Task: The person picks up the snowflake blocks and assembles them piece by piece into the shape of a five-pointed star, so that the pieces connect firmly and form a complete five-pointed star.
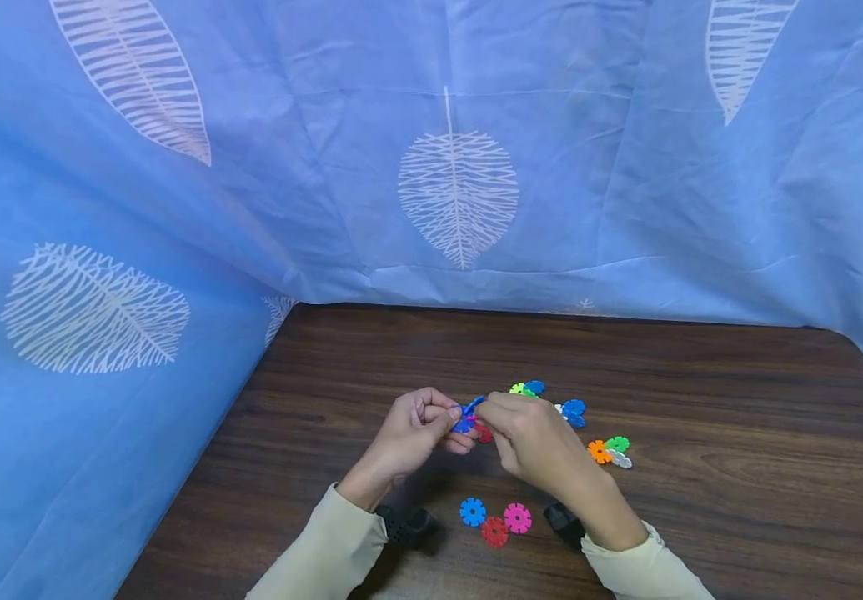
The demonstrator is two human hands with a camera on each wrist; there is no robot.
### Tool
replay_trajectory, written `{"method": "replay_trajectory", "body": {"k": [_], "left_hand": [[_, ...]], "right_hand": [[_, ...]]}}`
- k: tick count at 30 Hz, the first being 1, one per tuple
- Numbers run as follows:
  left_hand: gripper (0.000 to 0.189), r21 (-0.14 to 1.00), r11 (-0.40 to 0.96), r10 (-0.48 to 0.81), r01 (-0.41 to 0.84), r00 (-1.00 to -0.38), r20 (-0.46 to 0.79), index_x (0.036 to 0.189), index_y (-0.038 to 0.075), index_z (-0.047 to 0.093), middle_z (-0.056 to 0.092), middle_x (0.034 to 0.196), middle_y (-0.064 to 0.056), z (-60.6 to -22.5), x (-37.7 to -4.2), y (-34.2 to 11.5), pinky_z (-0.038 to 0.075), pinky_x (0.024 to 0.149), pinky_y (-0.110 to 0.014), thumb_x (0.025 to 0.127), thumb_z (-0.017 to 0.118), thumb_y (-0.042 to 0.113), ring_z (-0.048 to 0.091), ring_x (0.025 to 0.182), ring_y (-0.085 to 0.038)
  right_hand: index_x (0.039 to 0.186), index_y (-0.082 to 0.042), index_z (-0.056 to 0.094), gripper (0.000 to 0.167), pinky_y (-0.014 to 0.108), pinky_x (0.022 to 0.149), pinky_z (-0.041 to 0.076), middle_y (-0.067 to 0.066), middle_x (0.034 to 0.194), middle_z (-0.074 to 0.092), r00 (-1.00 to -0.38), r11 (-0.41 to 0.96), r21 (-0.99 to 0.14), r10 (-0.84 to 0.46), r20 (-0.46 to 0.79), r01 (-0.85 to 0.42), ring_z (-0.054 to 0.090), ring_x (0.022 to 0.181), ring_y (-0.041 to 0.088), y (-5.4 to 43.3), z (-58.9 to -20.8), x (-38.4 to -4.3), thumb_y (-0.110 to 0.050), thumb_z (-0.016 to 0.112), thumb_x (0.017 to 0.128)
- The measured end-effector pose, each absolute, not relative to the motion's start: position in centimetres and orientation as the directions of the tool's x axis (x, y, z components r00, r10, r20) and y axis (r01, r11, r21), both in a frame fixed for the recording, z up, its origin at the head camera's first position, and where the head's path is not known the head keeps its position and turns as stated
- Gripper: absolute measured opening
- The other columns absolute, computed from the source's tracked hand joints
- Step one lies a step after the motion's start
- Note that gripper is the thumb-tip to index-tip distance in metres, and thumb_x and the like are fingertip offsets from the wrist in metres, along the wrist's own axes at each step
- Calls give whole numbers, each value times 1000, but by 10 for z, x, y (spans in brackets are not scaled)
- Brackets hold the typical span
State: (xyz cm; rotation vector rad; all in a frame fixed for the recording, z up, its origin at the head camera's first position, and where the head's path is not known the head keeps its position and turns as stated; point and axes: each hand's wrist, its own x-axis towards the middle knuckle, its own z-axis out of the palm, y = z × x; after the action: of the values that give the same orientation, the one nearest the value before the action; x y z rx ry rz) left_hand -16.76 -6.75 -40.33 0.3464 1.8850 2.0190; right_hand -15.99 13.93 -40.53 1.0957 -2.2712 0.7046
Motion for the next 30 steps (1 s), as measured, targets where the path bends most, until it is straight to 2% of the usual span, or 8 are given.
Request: {"method": "replay_trajectory", "body": {"k": [4, 8, 13, 16, 19, 21, 23, 30], "left_hand": [[11, 995, -27, 435, -91, -897, -70, 111, -8, 55, 75, 97, -24, -400, -173, -76, 62, 82, -41, 105, 58, 0, 76, 75, -19], [10, 999, -11, 457, -42, -889, -33, 109, -9, 55, 76, 93, -22, -399, -178, -86, 63, 74, -34, 106, 56, 1, 73, 71, -16], [13, 995, 96, 419, 27, -908, -16, 107, -6, 60, 71, 93, -15, -398, -183, -93, 61, 75, -32, 106, 58, 6, 68, 78, -22], [13, 986, 161, 398, 44, -917, -24, 105, -4, 61, 71, 104, -13, -397, -183, -94, 60, 85, -41, 105, 60, 8, 68, 88, -28], [11, 986, 168, 418, 25, -907, -48, 106, -5, 59, 71, 105, -17, -398, -181, -92, 58, 92, -47, 106, 57, 7, 71, 92, -29], [10, 989, 145, 443, 2, -894, -63, 107, -5, 56, 70, 99, -20, -399, -179, -90, 58, 93, -46, 106, 55, 5, 73, 87, -30], [10, 993, 113, 472, -14, -879, -67, 108, -6, 54, 67, 92, -23, -401, -178, -87, 59, 91, -45, 107, 53, 3, 75, 82, -30], [10, 1000, 25, 533, 2, -846, -12, 109, -6, 50, 71, 94, -30, -407, -179, -84, 61, 87, -44, 107, 52, 4, 76, 82, -35]], "right_hand": [[93, -5, 71, 19, 12, 52, 41, -5, 74, 56, -543, 528, -251, -521, 658, -811, 42, 59, 3, 137, -406, -161, 7, 81, 83], [100, -6, 71, 13, 15, 54, 47, -5, 78, 63, -654, 536, -389, -507, 561, -749, 48, 60, 1, 144, -398, -158, -2, 80, 90], [86, -11, 63, 18, 22, 51, 40, -10, 70, 55, -817, 624, -557, -542, 198, -549, 45, 58, -1, 164, -384, -149, 0, 75, 92], [93, -8, 62, 21, 23, 51, 37, -6, 68, 53, -826, 688, -615, -554, -102, -385, 47, 57, 4, 168, -390, -140, -1, 81, 87], [110, -7, 62, 42, 26, 54, 42, 0, 74, 59, -800, 745, -604, -531, -279, -284, 53, 62, 10, 165, -405, -133, -4, 89, 78], [114, -11, 61, 52, 29, 60, 48, 1, 82, 64, -798, 770, -573, -520, -306, -282, 56, 68, 13, 162, -413, -131, -9, 93, 73], [106, -14, 60, 47, 31, 60, 49, 1, 84, 65, -799, 768, -557, -531, -281, -315, 56, 68, 13, 160, -419, -132, -6, 93, 73], [89, -14, 56, 32, 24, 51, 35, -5, 70, 52, -802, 726, -571, -568, -184, -384, 44, 58, 9, 158, -429, -139, 8, 78, 83]]}}
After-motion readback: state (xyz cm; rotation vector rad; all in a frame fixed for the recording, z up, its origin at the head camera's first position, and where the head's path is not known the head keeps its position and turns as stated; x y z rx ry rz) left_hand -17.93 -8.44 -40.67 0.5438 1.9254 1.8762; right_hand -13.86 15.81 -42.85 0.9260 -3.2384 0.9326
